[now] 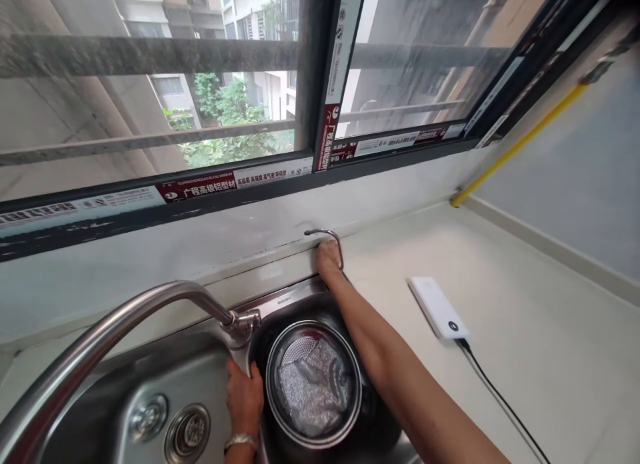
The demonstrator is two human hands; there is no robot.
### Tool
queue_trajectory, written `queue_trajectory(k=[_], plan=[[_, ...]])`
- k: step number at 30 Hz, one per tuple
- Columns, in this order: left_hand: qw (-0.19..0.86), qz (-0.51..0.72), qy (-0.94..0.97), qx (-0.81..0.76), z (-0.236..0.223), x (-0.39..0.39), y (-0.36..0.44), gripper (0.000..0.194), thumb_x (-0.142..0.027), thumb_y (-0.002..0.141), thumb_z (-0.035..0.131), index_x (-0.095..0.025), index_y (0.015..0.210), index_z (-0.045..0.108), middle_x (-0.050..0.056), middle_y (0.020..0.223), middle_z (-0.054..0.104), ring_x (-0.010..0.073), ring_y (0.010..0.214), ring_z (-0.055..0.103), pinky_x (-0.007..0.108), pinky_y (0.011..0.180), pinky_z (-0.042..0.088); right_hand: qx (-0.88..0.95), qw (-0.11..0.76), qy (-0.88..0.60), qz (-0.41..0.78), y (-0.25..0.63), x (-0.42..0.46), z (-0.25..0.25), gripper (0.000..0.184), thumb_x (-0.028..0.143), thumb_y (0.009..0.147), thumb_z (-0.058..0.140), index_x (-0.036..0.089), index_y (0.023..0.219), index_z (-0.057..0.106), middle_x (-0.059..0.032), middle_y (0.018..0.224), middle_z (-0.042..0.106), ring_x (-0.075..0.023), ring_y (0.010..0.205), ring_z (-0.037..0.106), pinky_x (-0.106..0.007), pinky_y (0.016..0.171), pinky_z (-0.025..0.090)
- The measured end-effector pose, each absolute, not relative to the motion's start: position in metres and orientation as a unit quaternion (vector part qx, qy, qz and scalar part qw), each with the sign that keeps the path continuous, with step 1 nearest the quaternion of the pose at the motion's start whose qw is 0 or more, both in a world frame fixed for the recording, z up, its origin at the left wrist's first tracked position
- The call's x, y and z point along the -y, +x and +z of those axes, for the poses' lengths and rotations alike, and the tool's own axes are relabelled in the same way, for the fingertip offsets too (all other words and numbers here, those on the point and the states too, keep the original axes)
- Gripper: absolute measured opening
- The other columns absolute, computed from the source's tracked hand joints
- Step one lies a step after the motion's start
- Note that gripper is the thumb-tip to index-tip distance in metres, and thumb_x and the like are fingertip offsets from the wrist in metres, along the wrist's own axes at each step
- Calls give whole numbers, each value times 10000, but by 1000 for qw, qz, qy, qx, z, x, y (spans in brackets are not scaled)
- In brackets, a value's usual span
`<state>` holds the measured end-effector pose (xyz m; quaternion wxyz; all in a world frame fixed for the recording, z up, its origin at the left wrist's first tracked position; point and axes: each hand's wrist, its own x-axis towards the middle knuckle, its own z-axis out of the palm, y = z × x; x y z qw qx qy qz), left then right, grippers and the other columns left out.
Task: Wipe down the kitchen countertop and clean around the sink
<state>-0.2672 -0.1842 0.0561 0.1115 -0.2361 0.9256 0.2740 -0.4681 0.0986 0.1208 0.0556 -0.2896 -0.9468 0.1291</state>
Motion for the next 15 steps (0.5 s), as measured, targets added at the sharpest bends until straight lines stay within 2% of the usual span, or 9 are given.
queue_trajectory(k=[4,7,9,12,15], plan=[[131,278,-235,-922,56,184,-269,534,-351,1003,423,-9,1412,401,293,1132,688,382,1017,717,466,899,541,956,38,-260,130,-461,-61,124,364,92,968,432,49,1175,729,-228,1168,704,-246,1068,667,-301,877,523],[144,289,-239,-916,57,184,-269,545,-349,1000,428,-22,1434,388,286,1140,690,386,1033,713,467,901,538,970,41,-190,143,-454,-7,118,326,176,1001,469,173,1211,718,-147,1238,694,-207,1131,632,-264,872,528],[152,294,-245,-911,61,184,-269,567,-367,1006,421,-26,1456,365,286,1155,689,393,1053,707,469,910,532,976,36,-153,148,-451,19,115,324,188,1015,442,187,1207,703,-139,1287,663,-214,1167,609,-279,865,541],[152,288,-246,-913,69,183,-270,564,-374,1011,416,-25,1453,372,287,1176,684,388,1065,706,458,923,527,988,18,-102,112,-450,16,116,327,208,1031,416,202,1225,678,-134,1315,640,-209,1166,605,-282,853,550],[160,281,-244,-914,74,182,-271,551,-369,1013,421,-15,1434,395,285,1133,695,385,1028,714,456,908,529,994,3,-102,42,-454,-18,123,356,138,1006,405,169,1244,668,-168,1280,648,-211,1131,634,-282,843,554]])
